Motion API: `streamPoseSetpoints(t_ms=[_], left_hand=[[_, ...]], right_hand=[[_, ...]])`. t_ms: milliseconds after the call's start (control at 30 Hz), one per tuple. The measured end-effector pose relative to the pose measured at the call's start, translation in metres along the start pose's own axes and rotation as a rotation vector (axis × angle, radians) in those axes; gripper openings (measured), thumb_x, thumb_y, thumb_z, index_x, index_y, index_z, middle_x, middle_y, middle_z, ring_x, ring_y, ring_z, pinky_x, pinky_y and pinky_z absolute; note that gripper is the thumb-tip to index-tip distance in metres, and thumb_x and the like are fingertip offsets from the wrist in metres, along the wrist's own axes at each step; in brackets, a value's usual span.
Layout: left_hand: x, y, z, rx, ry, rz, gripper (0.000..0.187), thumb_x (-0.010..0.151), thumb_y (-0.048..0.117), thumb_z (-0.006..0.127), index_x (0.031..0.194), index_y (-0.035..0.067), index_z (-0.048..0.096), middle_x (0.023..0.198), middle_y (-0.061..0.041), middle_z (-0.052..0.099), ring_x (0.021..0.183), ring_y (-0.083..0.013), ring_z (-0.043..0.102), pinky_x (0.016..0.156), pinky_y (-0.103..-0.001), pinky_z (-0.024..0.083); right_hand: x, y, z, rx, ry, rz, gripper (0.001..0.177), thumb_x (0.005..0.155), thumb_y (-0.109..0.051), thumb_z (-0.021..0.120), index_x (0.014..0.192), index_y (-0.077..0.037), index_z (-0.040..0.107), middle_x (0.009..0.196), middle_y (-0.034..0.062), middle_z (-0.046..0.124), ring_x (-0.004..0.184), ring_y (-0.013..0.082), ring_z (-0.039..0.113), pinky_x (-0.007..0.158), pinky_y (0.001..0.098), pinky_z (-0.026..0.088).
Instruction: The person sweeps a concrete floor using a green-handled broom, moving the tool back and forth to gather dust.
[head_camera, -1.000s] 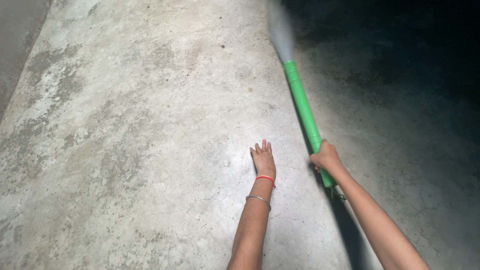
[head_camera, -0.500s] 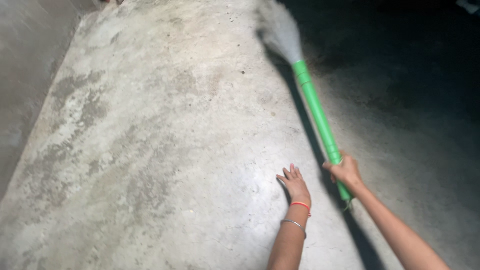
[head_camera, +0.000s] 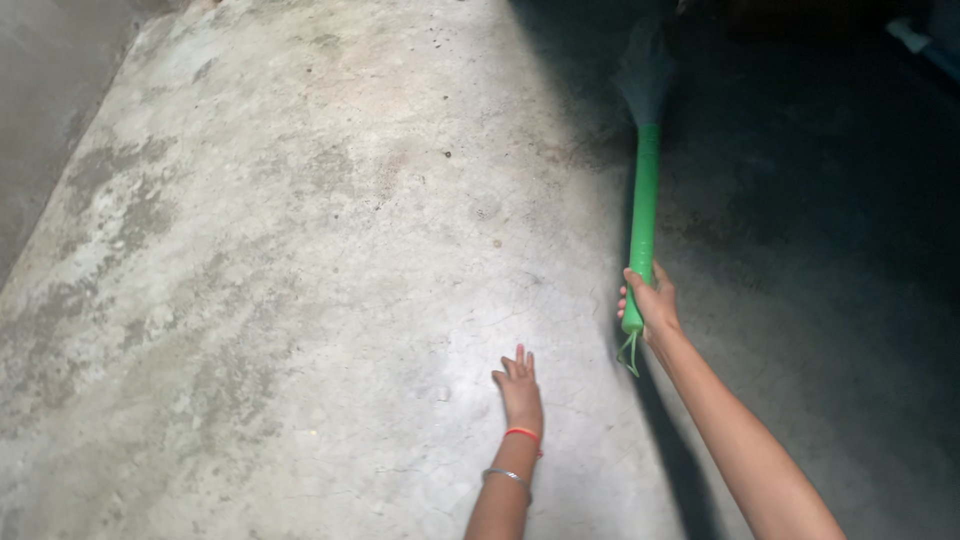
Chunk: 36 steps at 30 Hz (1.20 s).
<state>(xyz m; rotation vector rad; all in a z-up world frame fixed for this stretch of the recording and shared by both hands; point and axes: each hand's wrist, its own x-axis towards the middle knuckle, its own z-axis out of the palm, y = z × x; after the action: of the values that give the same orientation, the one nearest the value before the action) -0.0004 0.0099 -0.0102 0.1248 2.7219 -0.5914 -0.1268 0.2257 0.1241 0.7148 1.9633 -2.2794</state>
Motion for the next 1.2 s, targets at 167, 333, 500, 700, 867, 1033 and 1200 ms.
streamPoseSetpoints(t_ms=[167,333,500,700,867,1033,1200], left_hand=[[-0.004,-0.007,-0.005,0.042,0.056,0.011,0.070,0.104,0.024,0.050,0.164,0.010,0.016,0.172,-0.012,0.007,0.145,-0.0352,0.034,0.111,-0.068,0.032],[-0.027,-0.018,-0.065,0.151,-0.121,0.044,0.076,0.104,0.026,0.050,0.165,0.011,0.007,0.173,-0.014,0.001,0.147,-0.0345,0.030,0.115,-0.074,0.011],[-0.036,-0.020,-0.113,0.241,-0.240,0.009,0.077,0.106,0.030,0.047,0.166,0.011,0.003,0.173,-0.012,0.000,0.150,-0.0322,0.027,0.117,-0.074,0.002],[-0.016,-0.017,-0.093,0.272,-0.182,-0.033,0.074,0.105,0.025,0.046,0.166,0.015,0.005,0.169,-0.012,0.012,0.150,-0.0240,0.026,0.117,-0.076,0.002],[-0.020,-0.010,-0.078,0.296,-0.159,-0.046,0.077,0.103,0.020,0.049,0.166,0.021,0.005,0.174,-0.004,0.004,0.127,-0.0217,0.048,0.118,-0.071,-0.001],[-0.042,-0.015,-0.099,0.316,-0.063,-0.066,0.071,0.105,0.035,0.045,0.165,0.020,0.011,0.171,-0.004,0.014,0.140,-0.0286,0.041,0.119,-0.070,-0.002],[-0.101,-0.038,-0.107,-0.152,0.093,-0.283,0.071,0.094,0.040,0.061,0.155,0.020,0.031,0.165,-0.003,0.029,0.147,-0.0275,0.034,0.117,-0.072,-0.002]], right_hand=[[0.116,-0.038,-0.048,-0.004,-0.062,0.045,0.039,0.100,-0.024,0.065,0.135,-0.012,0.054,0.078,0.0092,0.063,0.054,0.0171,0.058,0.045,0.0352,0.052],[0.232,-0.088,-0.064,-0.173,-0.103,0.038,0.029,0.097,-0.024,0.068,0.123,-0.014,0.059,0.075,0.0098,0.061,0.055,0.0184,0.060,0.045,0.0370,0.053],[0.266,-0.112,-0.056,-0.384,-0.194,-0.107,0.024,0.095,-0.015,0.068,0.115,-0.009,0.057,0.073,0.0105,0.058,0.052,0.0196,0.059,0.042,0.0388,0.051],[0.233,-0.115,-0.045,-0.589,-0.347,-0.146,0.057,0.089,-0.008,0.070,0.141,-0.020,0.052,0.071,0.0108,0.061,0.051,0.0178,0.059,0.043,0.0381,0.052],[0.164,-0.078,-0.028,-0.730,-0.426,-0.086,0.073,0.091,-0.012,0.069,0.156,-0.025,0.038,0.072,0.0104,0.064,0.050,0.0174,0.060,0.043,0.0365,0.054],[0.050,-0.059,0.014,-0.663,-0.682,0.258,0.055,0.080,0.000,0.065,0.131,-0.015,0.049,0.065,0.0068,0.054,0.047,0.0168,0.052,0.042,0.0368,0.050],[-0.047,-0.069,0.023,-0.540,-0.738,0.201,0.040,0.076,0.004,0.066,0.114,-0.004,0.055,0.063,0.0047,0.054,0.045,0.0142,0.050,0.041,0.0327,0.046]])
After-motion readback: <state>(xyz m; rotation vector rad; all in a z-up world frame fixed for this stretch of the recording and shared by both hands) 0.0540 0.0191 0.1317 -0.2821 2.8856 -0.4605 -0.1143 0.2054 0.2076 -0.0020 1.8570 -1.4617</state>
